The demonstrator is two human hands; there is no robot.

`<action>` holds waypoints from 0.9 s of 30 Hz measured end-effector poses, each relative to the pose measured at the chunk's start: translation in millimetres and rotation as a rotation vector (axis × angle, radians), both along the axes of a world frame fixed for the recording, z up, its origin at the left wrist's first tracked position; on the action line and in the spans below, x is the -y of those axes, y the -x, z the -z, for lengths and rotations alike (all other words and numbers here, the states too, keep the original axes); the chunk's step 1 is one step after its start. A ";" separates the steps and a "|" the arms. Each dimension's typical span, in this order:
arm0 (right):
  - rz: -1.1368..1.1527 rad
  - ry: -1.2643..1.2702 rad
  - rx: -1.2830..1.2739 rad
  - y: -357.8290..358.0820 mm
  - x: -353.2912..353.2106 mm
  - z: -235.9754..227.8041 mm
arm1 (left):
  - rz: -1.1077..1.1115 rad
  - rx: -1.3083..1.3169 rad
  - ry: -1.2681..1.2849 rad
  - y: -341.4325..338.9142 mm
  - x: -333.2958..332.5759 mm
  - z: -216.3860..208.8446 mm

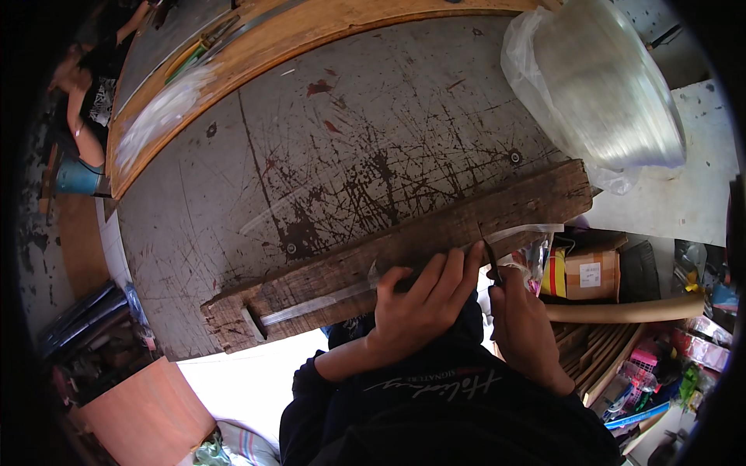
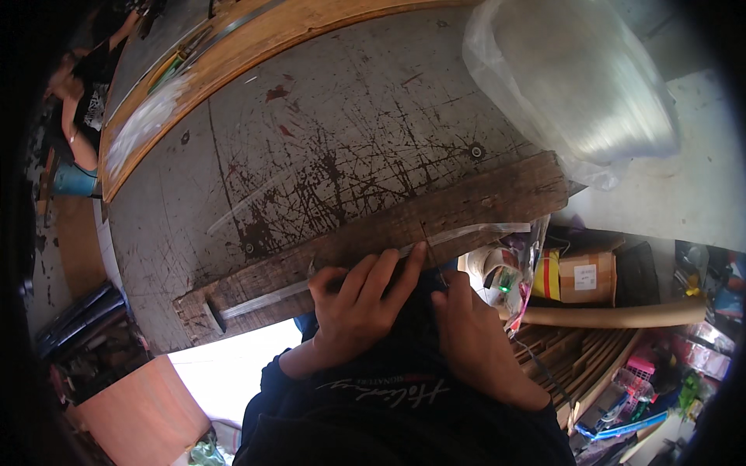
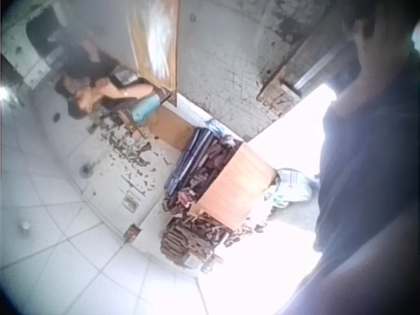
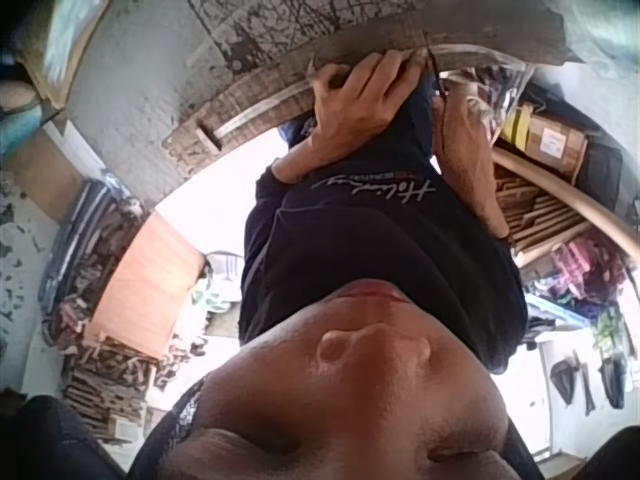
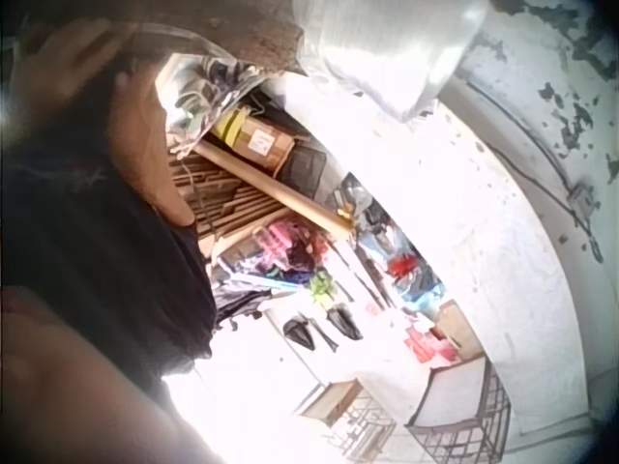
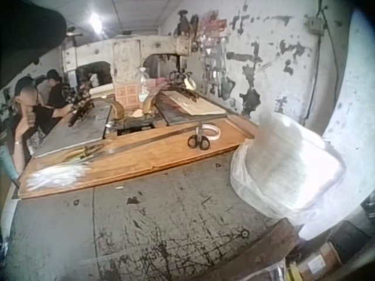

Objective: The person bundles plastic strips by hand, then measures and cuts plastic strips on a wooden block using a utility knife.

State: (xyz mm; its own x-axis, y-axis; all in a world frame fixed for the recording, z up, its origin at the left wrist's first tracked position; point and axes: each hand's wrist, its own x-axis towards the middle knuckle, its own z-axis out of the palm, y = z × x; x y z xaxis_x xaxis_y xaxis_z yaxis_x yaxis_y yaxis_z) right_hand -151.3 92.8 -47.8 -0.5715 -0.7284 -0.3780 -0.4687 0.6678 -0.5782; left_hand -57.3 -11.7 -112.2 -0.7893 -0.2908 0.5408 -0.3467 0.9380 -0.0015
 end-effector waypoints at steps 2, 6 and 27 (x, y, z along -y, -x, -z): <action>-0.006 -0.003 0.027 1.4 1.8 -2.1 | 0.001 0.009 0.001 0.1 0.5 -1.3; 0.009 -0.050 0.057 2.7 6.5 -6.0 | 0.032 0.022 -0.192 5.9 4.5 -14.7; 0.077 -0.153 0.167 8.5 18.1 -3.9 | 0.084 0.027 -0.618 31.1 23.2 -29.0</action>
